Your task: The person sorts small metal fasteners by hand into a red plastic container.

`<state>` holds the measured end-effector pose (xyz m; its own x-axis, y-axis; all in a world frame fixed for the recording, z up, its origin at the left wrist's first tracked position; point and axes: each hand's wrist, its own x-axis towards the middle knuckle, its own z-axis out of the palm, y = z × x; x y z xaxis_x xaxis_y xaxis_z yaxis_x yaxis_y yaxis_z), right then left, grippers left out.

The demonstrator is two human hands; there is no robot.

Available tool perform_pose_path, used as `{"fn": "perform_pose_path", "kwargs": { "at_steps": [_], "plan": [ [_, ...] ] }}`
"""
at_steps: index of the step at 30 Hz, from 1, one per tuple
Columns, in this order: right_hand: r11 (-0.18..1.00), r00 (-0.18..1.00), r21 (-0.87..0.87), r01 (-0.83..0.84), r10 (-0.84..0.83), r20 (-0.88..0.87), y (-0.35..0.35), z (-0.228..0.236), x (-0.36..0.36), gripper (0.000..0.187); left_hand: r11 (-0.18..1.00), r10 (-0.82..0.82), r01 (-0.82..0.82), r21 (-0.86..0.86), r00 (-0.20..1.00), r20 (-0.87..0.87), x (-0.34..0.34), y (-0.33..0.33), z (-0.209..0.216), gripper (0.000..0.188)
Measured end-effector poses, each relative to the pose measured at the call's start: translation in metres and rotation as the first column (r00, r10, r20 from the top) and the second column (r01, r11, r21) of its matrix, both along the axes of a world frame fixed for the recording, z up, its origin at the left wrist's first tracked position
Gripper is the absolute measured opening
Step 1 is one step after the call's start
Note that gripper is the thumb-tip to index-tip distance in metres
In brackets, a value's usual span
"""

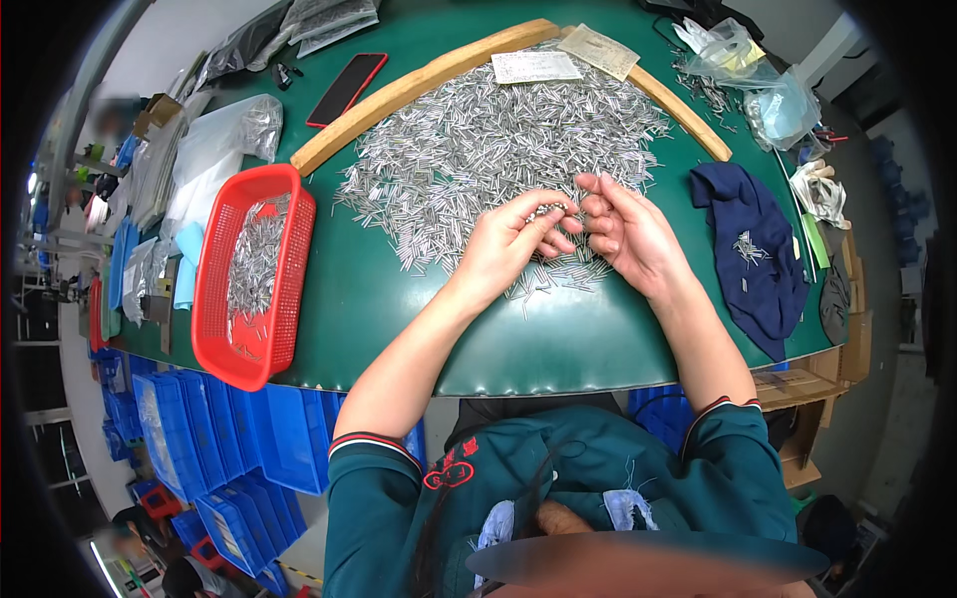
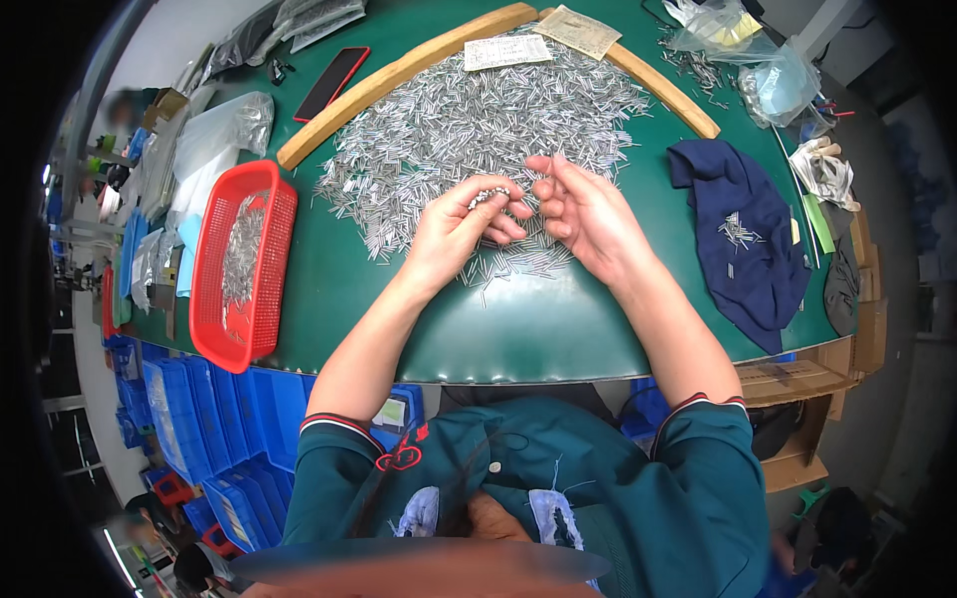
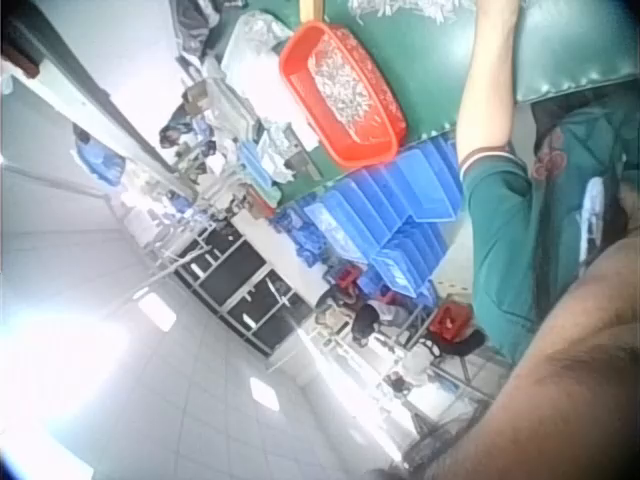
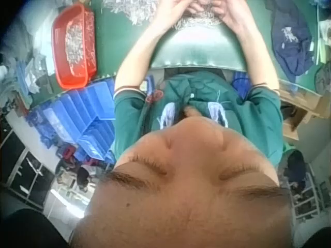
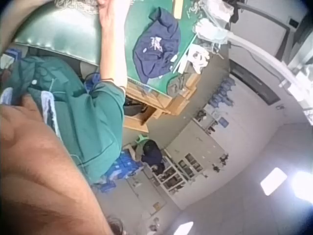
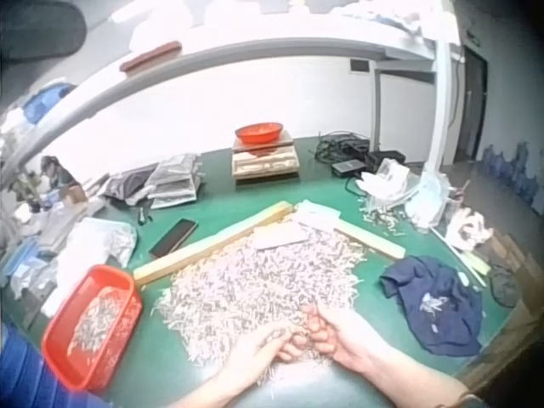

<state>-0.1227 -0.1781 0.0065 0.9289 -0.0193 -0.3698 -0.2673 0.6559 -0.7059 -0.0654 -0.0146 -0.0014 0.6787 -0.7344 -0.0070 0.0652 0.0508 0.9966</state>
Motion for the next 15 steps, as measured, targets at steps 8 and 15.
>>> {"fn": "perform_pose_path", "kwargs": {
  "at_steps": [8,15],
  "plan": [
    [0.999,0.996,0.041,0.025,-0.029,0.081,-0.002,-0.009,0.004,0.030,0.998,-0.007,0.009,-0.059,1.000,0.029,0.000,-0.001,-0.003,0.019],
    [0.969,0.997,0.247,0.011,-0.030,0.070,-0.010,-0.018,0.003,0.032,0.998,-0.008,0.009,-0.060,1.000,0.023,0.001,0.000,-0.005,0.019]
  ]
}}
